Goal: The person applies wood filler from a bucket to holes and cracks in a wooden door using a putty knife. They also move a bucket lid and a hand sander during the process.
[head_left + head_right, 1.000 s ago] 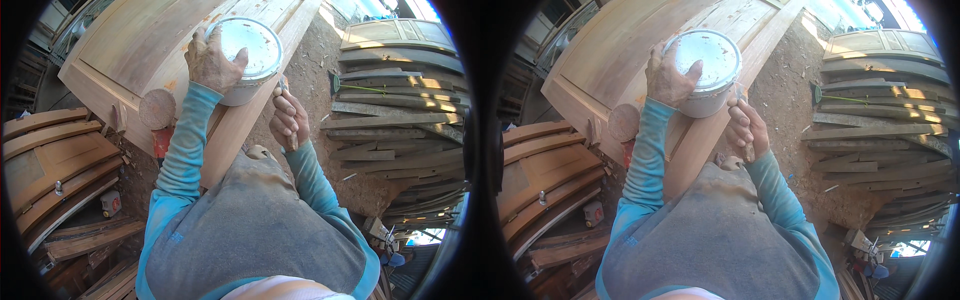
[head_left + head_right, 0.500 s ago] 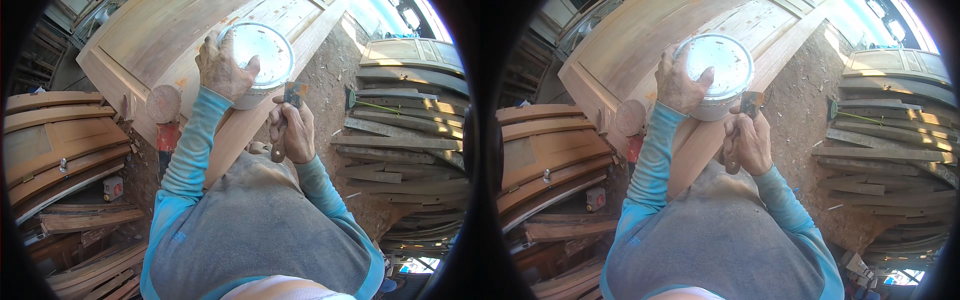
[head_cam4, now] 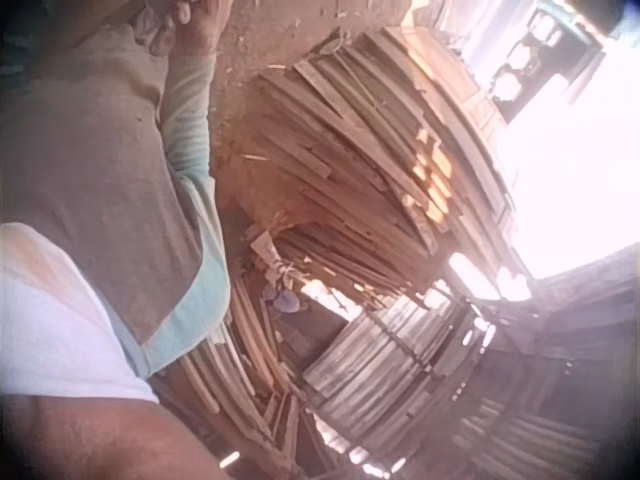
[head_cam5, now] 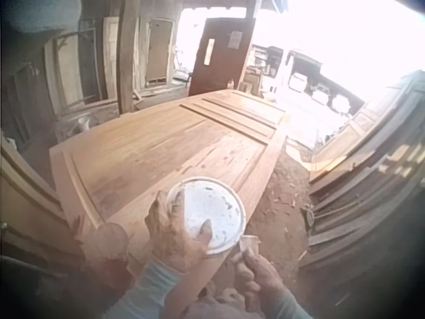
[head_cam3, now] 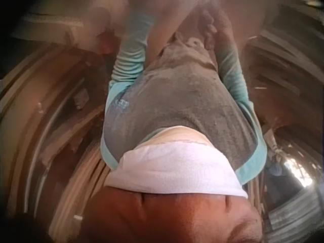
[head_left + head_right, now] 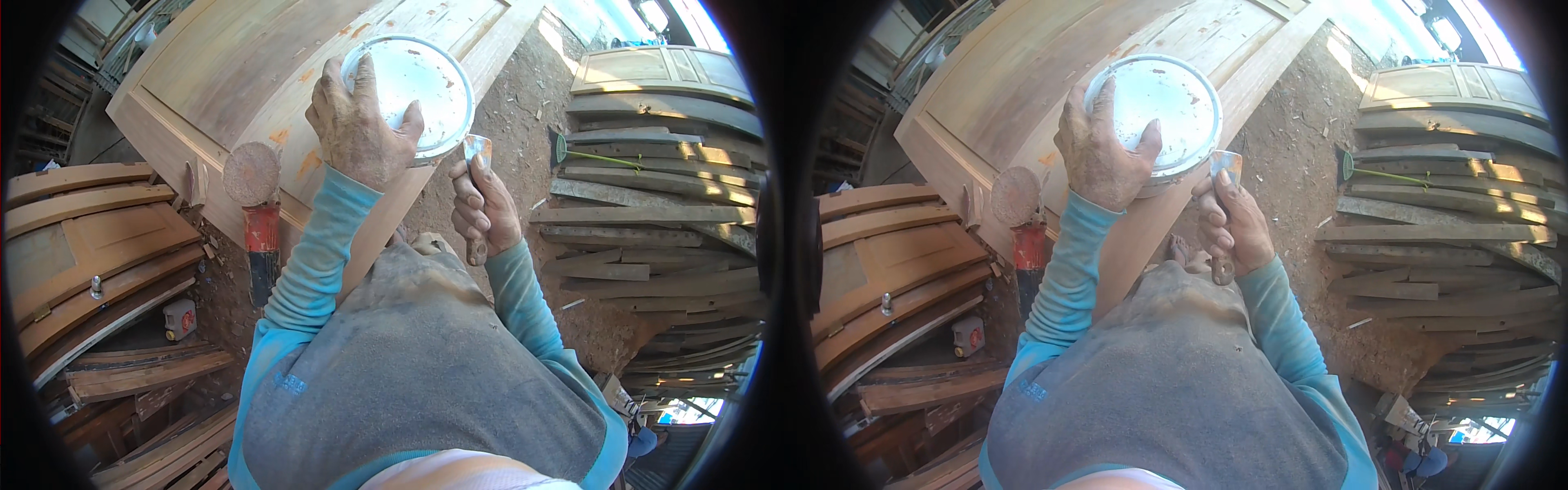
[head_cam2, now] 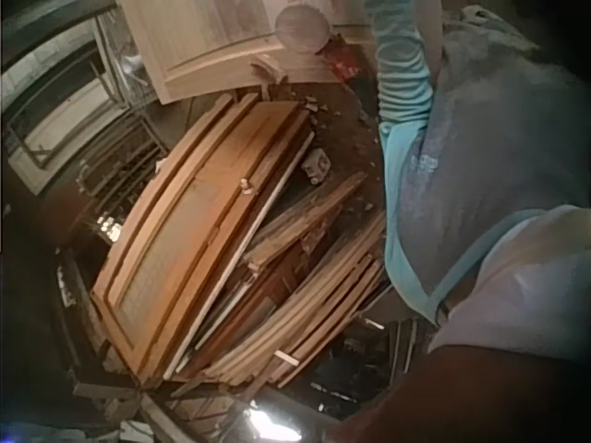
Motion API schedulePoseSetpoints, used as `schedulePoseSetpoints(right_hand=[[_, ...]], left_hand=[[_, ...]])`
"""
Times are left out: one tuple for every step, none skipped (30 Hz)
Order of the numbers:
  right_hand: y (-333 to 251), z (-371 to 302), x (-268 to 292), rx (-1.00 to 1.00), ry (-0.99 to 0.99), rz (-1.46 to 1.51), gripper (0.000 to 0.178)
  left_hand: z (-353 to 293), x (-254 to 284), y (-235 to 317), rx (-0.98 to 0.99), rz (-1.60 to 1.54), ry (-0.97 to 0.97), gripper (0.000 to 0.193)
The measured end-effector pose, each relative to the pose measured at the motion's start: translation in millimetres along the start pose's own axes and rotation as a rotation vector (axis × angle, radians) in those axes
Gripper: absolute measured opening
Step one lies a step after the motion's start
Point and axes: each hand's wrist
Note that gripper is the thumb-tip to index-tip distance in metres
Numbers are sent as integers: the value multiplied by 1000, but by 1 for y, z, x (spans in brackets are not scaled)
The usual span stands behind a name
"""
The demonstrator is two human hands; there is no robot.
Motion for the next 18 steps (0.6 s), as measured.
schedulePoseSetpoints(right_hand=[[9, 7, 11, -14, -132, 192, 47], [19, 14, 22, -28, -265, 389, 50], [26, 19, 30, -45, -398, 585, 53], [31, 21, 30, -31, -433, 641, 58], [32, 24, 30, -36, -437, 635, 58], [31, 25, 32, -41, -441, 629, 59], [31, 27, 33, -42, -445, 623, 59], [33, 29, 32, -40, -455, 646, 59], [36, 30, 32, -39, -465, 670, 59], [36, 31, 32, -38, -473, 690, 60], [36, 34, 34, -56, -527, 706, 60], [37, 37, 37, -74, -581, 722, 60], [38, 39, 35, -95, -635, 739, 60], [39, 41, 33, -91, -677, 723, 60], [38, 42, 28, -86, -719, 708, 60], [37, 41, 23, -81, -757, 691, 61], [34, 41, 20, -78, -689, 667, 60], [29, 41, 17, -75, -623, 641, 59]], left_hand=[[1, -2, -4, 6, -38, -16, 85], [3, -6, -9, 8, -74, -32, 85], [5, -9, -12, 10, -110, -48, 85], [6, -11, -17, -1, -104, -45, 85], [7, -13, -21, -12, -100, -42, 85], [7, -14, -24, -24, -96, -39, 85], [7, -13, -24, -42, -83, -38, 85], [7, -13, -23, -61, -70, -37, 86], [7, -12, -23, -79, -58, -37, 86], [8, -13, -25, -60, -147, -61, 89], [8, -13, -26, -66, -143, -60, 89], [8, -12, -26, -73, -140, -59, 89], [6, -11, -28, -76, -133, -59, 89], [6, -9, -27, -86, -113, -51, 89], [5, -7, -24, -96, -93, -42, 89], [4, -7, -22, -103, -76, -36, 89], [4, -8, -22, -79, -112, -61, 95], [5, -9, -23, -55, -149, -85, 102]])
Point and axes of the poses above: each hand's wrist, its own z-axis towards the middle knuckle, its own x-axis out of the back of the hand, y = z × x, and after that the axes turned 3 degrees about z, right-handed
